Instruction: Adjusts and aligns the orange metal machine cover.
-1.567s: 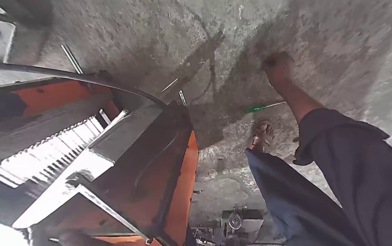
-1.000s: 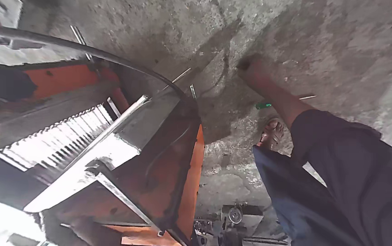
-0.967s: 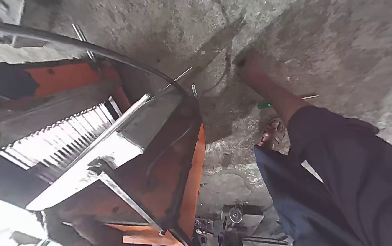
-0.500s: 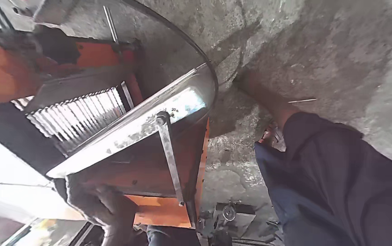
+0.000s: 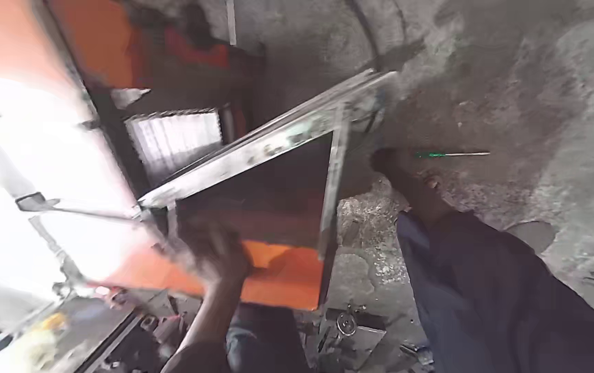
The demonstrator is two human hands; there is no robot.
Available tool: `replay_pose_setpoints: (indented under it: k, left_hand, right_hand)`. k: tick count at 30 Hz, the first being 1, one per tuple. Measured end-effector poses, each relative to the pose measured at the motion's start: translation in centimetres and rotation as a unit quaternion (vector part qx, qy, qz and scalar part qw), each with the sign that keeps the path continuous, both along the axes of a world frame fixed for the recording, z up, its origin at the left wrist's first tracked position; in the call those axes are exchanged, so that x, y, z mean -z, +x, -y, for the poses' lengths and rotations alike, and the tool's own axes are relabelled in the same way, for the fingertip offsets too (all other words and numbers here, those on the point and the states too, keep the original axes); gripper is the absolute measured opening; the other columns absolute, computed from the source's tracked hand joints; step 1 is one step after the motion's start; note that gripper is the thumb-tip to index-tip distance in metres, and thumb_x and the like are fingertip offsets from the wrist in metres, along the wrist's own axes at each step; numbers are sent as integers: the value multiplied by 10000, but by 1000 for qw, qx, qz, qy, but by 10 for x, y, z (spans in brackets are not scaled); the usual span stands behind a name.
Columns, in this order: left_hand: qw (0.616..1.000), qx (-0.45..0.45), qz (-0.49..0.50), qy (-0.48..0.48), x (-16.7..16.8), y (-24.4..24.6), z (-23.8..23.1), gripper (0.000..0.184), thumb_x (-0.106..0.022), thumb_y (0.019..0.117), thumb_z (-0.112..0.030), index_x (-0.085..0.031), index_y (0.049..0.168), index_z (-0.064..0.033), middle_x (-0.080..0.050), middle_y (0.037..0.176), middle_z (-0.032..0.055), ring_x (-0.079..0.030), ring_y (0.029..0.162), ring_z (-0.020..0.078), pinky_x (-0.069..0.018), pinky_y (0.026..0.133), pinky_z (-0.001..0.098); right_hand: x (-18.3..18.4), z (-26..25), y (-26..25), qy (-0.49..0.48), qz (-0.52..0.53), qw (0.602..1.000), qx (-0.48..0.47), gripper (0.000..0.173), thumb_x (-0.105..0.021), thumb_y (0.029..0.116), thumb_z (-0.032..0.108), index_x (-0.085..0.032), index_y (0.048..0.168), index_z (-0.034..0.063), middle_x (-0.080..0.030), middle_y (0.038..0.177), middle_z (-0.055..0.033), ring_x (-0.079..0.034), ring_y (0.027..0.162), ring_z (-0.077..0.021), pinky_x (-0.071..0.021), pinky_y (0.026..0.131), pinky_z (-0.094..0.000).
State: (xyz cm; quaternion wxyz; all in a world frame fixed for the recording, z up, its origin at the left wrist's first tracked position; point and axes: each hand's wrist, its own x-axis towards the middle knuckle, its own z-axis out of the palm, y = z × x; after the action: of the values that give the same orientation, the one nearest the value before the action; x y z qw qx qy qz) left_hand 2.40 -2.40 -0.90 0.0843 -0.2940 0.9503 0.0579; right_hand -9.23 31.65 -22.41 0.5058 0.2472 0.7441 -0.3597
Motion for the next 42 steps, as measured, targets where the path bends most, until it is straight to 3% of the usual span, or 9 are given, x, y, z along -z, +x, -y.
replay_pose_setpoints:
  k: [3,5,9,13,16,20,22,26,42]
  left_hand:
    - [1000,-5,21,-17,-13,-6,-3,667,-418,1032,-472,-434,1543,-43,-365,1602,273,-288,1509,469,-93,1210,714]
    - [1000,6,-6,-3,-15,-10,3,701,-479,1007,-523,-325,1619,-216,-154,1706,198,-100,1580,409,-42,1179,769]
    - [995,19,-55,84,-24,-9,12,733,-523,987,-607,-337,1612,-274,-94,1723,173,-38,1592,385,-37,1166,789]
    - [957,-58,-109,263,-75,38,62,583,-679,973,-409,-528,1485,-174,-385,1617,137,-433,1449,309,-428,1138,550]
    - [902,-254,-150,315,-88,101,118,547,-743,917,-279,-582,1349,15,-580,1357,213,-616,1183,297,-547,971,457]
    - [610,-555,-240,512,-46,148,171,555,-731,967,-173,-452,1390,52,-672,1109,217,-717,896,260,-630,779,407]
    - [484,-562,-268,614,-25,145,187,521,-686,988,-139,-428,1416,9,-654,1157,228,-708,965,321,-623,826,487]
    - [379,-504,-316,709,-5,127,191,402,-756,901,-74,-569,1253,-17,-711,1075,180,-718,959,297,-609,844,512]
    - [350,-497,-373,701,2,118,186,419,-803,851,-64,-587,1206,-12,-719,1038,177,-729,932,285,-619,831,499]
  right_hand:
    - [-98,-20,47,-22,-39,995,87,300,-662,998,188,-658,1243,15,-701,1148,-150,-695,985,-213,-585,897,-435]
    - [-170,-15,57,31,-70,994,80,326,-689,968,192,-672,1227,-6,-704,1142,-168,-696,979,-212,-589,885,-439]
    - [-277,27,72,6,-153,980,128,303,-723,899,33,-678,1191,-37,-722,1086,-108,-708,909,-111,-615,818,-299]
    - [-334,135,70,-104,-167,976,89,304,-719,928,49,-658,1214,-31,-735,1023,-103,-728,852,-166,-637,790,-335]
    - [-331,231,67,-167,-121,977,57,264,-723,931,37,-659,1175,-42,-727,1036,-138,-738,854,-209,-645,806,-373]
    - [-311,333,64,-150,-121,981,-19,214,-723,936,50,-685,1136,-17,-725,1037,-126,-728,845,-186,-629,829,-371]
    - [-297,368,58,-108,-157,980,-51,210,-731,913,46,-712,1115,-7,-738,993,-126,-725,816,-187,-622,814,-381]
    - [-284,389,63,-30,-244,957,-156,201,-765,893,124,-742,1079,52,-747,964,-84,-727,800,-169,-630,781,-390]
    - [-261,394,142,-158,-504,723,-445,133,-691,986,178,-797,1045,122,-718,1131,-72,-661,1122,-216,-567,966,-330]
